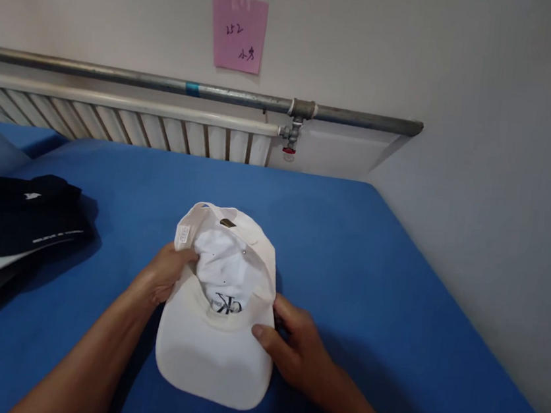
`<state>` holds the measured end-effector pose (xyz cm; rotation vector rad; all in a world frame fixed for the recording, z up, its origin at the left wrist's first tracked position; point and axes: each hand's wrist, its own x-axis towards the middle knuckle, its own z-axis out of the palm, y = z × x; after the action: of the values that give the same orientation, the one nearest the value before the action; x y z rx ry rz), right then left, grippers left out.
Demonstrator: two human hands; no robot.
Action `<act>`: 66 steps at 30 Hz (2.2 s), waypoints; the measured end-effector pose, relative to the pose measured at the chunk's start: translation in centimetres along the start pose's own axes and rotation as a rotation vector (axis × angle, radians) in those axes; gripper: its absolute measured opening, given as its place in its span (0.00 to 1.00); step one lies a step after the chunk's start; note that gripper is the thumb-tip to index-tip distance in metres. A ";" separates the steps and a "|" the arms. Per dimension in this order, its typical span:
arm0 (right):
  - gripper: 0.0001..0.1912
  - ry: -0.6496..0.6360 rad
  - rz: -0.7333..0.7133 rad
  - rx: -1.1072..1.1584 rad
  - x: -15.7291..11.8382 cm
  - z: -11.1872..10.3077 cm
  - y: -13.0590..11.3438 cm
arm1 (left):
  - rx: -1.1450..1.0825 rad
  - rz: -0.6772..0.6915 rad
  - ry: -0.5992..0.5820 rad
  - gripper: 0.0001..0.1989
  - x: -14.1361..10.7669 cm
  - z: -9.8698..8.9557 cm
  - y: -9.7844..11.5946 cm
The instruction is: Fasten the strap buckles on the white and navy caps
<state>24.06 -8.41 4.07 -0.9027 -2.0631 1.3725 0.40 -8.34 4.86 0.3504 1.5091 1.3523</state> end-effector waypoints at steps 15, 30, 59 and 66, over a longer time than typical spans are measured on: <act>0.12 0.067 -0.058 -0.029 0.2 -0.4 0.6 | -0.098 0.084 -0.057 0.20 -1.9 -0.5 0.8; 0.12 0.090 -0.084 -0.019 0.5 -0.4 0.5 | -0.132 0.122 -0.011 0.18 -2.5 -0.4 1.3; 0.11 0.095 0.012 -0.021 0.7 -0.2 0.5 | -0.098 0.077 0.018 0.20 -2.1 -0.3 1.1; 0.11 0.108 0.010 -0.025 0.6 -0.2 0.5 | -0.070 0.073 0.021 0.19 -2.0 -0.4 1.1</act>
<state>23.87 -7.72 3.73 -0.9771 -2.0015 1.2767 0.53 -9.72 6.70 0.3508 1.4746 1.4662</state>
